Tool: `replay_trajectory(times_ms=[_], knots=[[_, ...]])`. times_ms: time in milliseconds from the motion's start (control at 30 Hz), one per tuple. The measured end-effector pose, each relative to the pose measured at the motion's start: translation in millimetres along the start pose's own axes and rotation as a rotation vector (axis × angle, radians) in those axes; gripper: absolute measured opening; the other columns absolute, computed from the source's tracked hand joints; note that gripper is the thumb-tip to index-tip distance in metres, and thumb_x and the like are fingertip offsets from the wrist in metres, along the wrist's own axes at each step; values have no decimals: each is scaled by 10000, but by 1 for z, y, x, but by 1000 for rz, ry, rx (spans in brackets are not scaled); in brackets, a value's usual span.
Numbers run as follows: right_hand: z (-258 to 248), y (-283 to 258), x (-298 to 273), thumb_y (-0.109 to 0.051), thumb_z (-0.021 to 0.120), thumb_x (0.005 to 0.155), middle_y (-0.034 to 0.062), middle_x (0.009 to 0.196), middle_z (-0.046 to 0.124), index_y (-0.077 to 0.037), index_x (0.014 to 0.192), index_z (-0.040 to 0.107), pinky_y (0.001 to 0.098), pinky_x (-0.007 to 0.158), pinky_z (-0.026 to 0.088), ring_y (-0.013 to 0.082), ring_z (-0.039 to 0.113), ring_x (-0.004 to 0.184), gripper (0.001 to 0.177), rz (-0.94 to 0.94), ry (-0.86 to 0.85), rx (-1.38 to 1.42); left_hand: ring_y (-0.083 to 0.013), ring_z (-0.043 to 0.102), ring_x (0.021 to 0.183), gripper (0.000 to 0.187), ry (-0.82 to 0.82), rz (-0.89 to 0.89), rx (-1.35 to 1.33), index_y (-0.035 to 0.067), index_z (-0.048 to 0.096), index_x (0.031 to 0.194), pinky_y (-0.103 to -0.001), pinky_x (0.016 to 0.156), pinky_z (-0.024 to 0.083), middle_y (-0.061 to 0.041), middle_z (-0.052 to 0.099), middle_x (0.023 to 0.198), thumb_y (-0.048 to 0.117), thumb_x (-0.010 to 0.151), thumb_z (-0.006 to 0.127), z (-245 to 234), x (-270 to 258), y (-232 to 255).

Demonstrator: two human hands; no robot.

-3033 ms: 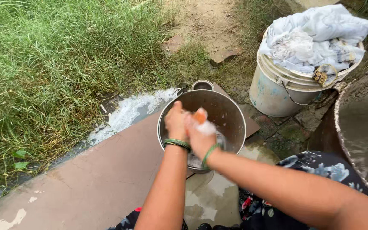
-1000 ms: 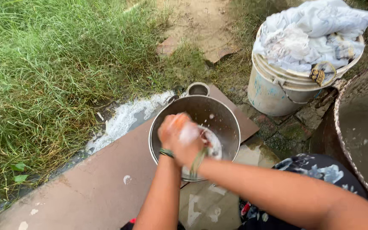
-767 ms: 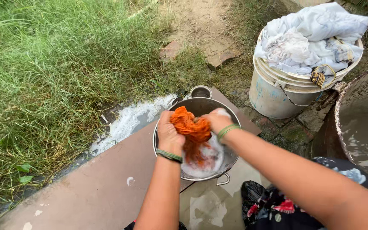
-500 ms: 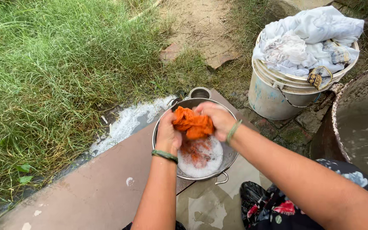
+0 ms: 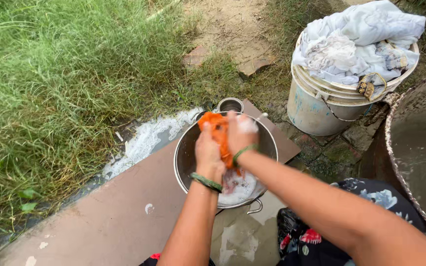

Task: The person pours detergent from a packet into a bucket containing a piece of orange clothing and scrubs the cloth by hand to clean it.

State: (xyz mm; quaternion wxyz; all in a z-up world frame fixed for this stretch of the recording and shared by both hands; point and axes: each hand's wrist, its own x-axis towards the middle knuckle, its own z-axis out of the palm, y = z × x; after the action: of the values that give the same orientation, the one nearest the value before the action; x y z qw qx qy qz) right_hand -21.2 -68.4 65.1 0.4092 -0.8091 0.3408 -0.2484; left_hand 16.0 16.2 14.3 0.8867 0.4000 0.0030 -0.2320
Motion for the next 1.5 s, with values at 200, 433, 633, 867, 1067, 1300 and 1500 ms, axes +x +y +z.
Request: replay_trajectory(times_ms=[200, 433, 633, 867, 1067, 1300, 1500], knots=[[4, -7, -72, -350, 482, 979, 242, 856, 678, -26, 981, 638, 541, 636, 521, 412, 672, 769, 360, -500, -8, -310, -202, 673, 714, 458, 26, -63, 19, 60, 671, 1072, -351, 621, 563, -78, 710, 891, 458, 1065, 445, -41, 21, -11], [0, -9, -45, -327, 470, 1062, 210, 865, 680, -50, 969, 595, 513, 702, 526, 399, 678, 801, 317, -249, 10, 38, -214, 710, 814, 483, 115, -169, -94, 32, 653, 1134, -371, 713, 601, -90, 721, 970, 470, 1051, 466, -20, 14, 12], [-4, 17, -24, -428, 562, 965, 252, 893, 703, -28, 940, 590, 501, 759, 543, 420, 688, 866, 402, -82, 33, 54, -246, 713, 992, 456, 17, -65, -142, 26, 625, 1244, -414, 887, 579, -112, 715, 1144, 409, 1051, 471, 4, -10, 22], [-20, 49, 27, -399, 634, 964, 26, 904, 714, -89, 1015, 714, 321, 721, 512, 150, 635, 806, 324, 335, -724, 698, -198, 644, 1183, 486, -136, 49, 95, 13, 581, 1357, -361, 1042, 499, -80, 677, 1294, 377, 1062, 454, 11, -14, 64], [-26, 74, 48, -220, 641, 983, 6, 910, 650, -103, 1008, 625, 305, 743, 514, 145, 606, 835, 121, 253, -572, 729, -185, 631, 1144, 439, -41, 128, 489, 11, 606, 1317, -326, 1001, 490, -124, 676, 1295, 330, 1063, 443, -7, -2, 69], [7, 14, -64, -275, 566, 1044, 212, 798, 607, -80, 1021, 588, 503, 804, 519, 409, 645, 821, 198, -714, 108, 49, -220, 705, 839, 407, 30, 153, 69, -2, 646, 1119, -365, 760, 593, -117, 725, 1000, 341, 1088, 430, -23, 38, -1], [-15, -17, 15, -420, 451, 1126, 208, 867, 688, -92, 890, 645, 531, 740, 499, 407, 664, 811, 449, -63, 20, -210, -175, 666, 806, 463, 47, 74, 87, 19, 685, 1140, -334, 675, 546, -48, 728, 945, 407, 1100, 437, 10, 11, -34]])
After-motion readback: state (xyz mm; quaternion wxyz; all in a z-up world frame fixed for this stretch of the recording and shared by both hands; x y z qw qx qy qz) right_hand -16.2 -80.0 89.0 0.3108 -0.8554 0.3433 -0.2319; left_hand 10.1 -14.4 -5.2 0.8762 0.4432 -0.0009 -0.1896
